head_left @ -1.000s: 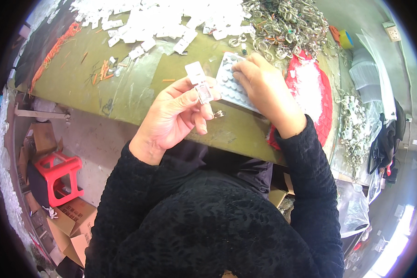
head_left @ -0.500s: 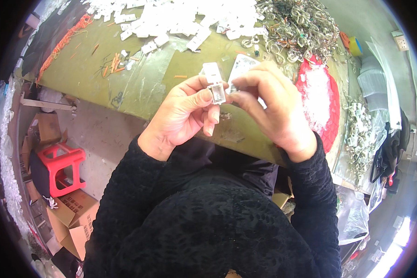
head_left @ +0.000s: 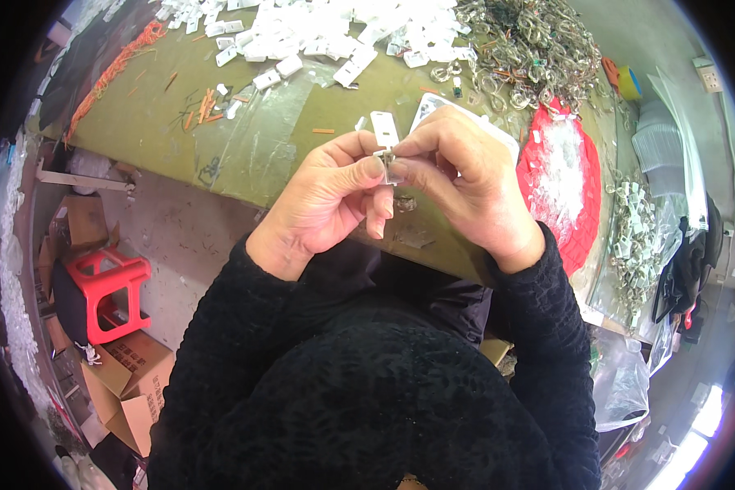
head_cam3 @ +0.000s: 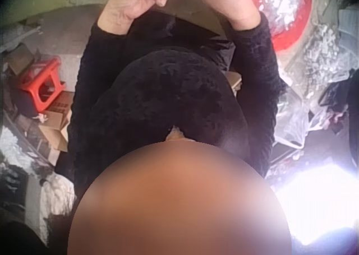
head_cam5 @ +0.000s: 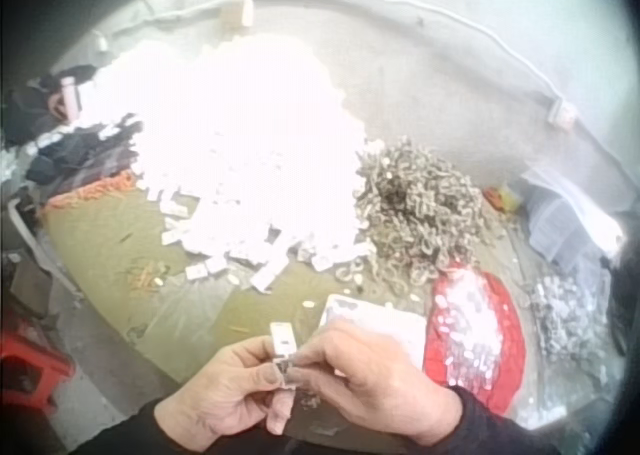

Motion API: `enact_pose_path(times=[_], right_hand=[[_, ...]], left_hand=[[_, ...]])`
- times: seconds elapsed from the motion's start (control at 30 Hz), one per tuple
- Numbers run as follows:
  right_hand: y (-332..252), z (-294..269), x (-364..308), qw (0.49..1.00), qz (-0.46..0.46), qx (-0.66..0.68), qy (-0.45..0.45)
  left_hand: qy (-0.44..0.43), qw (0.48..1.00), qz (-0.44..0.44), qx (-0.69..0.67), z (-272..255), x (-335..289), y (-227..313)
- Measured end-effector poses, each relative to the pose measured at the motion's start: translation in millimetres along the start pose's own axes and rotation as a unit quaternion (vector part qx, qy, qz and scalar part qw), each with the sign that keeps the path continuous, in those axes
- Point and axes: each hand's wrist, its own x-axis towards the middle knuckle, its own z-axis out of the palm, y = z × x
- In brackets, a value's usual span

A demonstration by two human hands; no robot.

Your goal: The person assembles small electronic components by hand, inserting pins into white plastic housings and placing them into a tray. They repeatedly pick up components, align them, and insert them into housings, then place the assembled units into a tray on the table.

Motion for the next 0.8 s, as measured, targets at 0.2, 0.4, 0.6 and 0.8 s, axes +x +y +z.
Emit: enact_pose_path(times=[0.2,0.4,0.6,0.8], right_hand=[[-8.9,-5.7,-3.7,0.921,0.284,0.256,-0.076],[-6.3,-14.8,-6.9,0.865,0.399,0.254,-0.166],[16.3,-22.2,-11.1,0.966,0.250,0.070,0.007],[42.0,-7.9,-12.7,0.984,0.128,-0.109,-0.059]], left_hand=[[-0.016,0.998,-0.026,0.055,2.2,-3.5,2.8],[-0.049,0.989,-0.052,0.129,4.0,-10.2,2.6],[-0.028,0.999,-0.010,0.040,-0.8,-3.5,2.4],[-0.028,0.999,-0.012,0.040,0.0,-1.2,2.9]])
